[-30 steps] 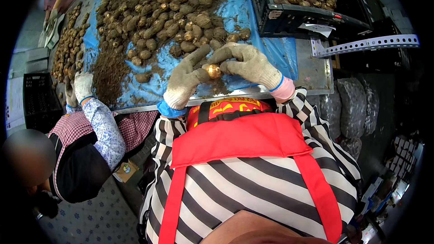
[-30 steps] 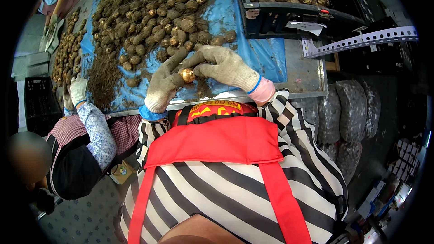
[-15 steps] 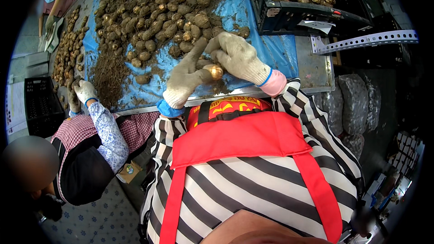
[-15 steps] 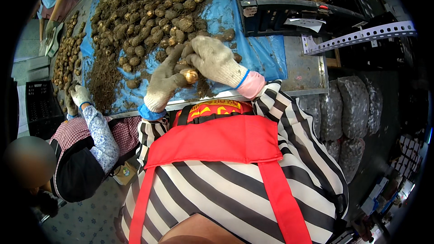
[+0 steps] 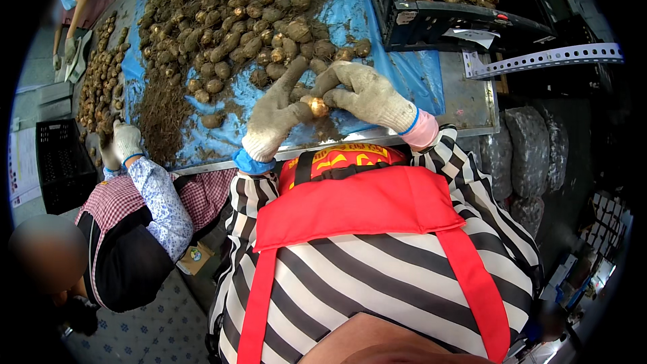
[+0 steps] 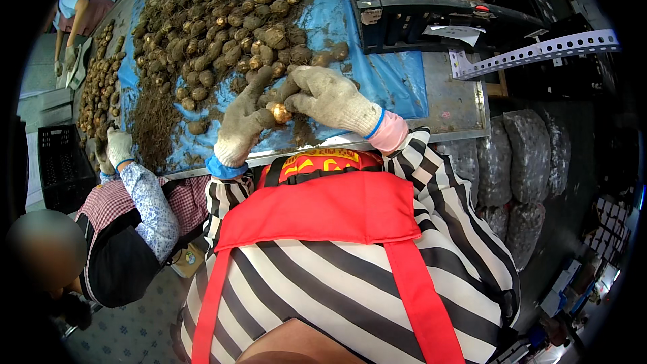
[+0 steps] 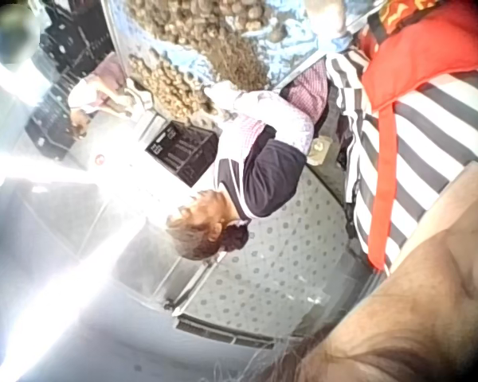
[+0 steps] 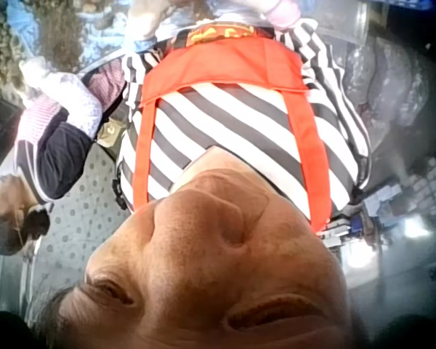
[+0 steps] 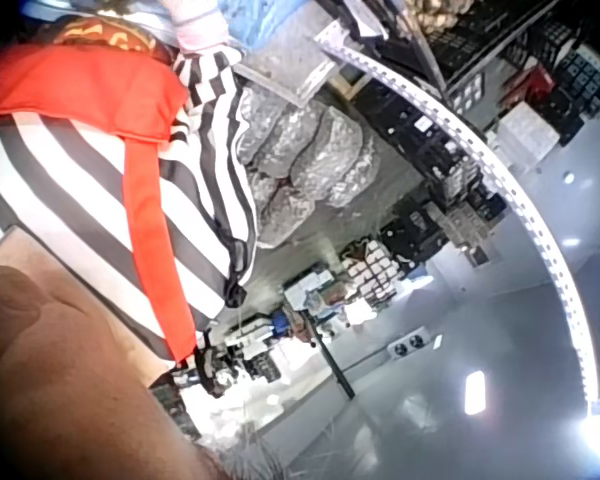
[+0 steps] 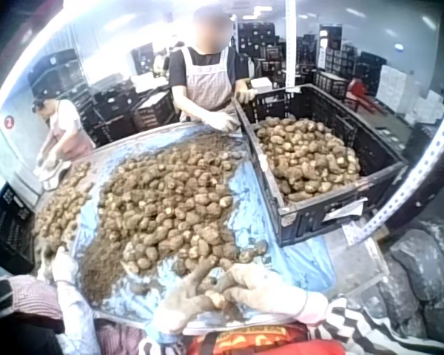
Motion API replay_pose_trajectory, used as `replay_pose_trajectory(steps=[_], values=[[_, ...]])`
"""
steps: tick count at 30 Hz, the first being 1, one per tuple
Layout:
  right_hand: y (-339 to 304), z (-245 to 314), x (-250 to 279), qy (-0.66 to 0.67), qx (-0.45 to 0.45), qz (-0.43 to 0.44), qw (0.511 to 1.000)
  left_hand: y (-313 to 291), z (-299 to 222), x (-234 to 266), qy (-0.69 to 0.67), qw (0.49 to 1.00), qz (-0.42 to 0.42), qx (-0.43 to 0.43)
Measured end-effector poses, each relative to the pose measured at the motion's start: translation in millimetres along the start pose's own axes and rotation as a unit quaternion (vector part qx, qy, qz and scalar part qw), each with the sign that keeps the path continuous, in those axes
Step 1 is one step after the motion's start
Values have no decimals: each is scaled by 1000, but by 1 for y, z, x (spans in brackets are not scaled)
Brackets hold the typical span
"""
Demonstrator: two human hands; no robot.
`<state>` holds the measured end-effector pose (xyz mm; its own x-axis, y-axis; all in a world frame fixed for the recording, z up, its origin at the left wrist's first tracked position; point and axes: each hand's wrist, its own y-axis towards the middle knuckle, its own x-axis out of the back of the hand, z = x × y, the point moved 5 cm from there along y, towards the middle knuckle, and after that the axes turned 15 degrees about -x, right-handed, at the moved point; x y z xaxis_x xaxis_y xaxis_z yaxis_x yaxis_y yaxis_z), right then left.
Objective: The person sorts taro roots by hand, removing dirt and damaged parts before placing them into a crate.
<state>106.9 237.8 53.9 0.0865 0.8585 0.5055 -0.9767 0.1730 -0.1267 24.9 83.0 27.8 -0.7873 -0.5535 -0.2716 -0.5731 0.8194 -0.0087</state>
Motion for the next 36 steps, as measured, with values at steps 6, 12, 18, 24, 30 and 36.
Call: replay_pose_trajectory(steps=[6, 12, 18, 24, 30, 36], values=[[7, 20, -4, -77, -31, -51, 995, 1, -14, -16, 0, 1000, 6, -18], [30, -20, 1, 134, -123, -54, 982, -1, -17, -7, -22, 999, -11, -24], [6, -28, 1, -165, 68, -144, 973, -1, -16, -6, -14, 999, -44, 5], [-1, 6, 1, 35, -188, -37, 981, -3, -16, -10, 55, 996, -45, -59], [3, 4, -7, -39, -158, -73, 984, -9, -13, -15, 43, 999, 0, -11], [7, -8, -9, -33, -131, -141, 981, -18, -6, -11, -111, 990, -34, -83]])
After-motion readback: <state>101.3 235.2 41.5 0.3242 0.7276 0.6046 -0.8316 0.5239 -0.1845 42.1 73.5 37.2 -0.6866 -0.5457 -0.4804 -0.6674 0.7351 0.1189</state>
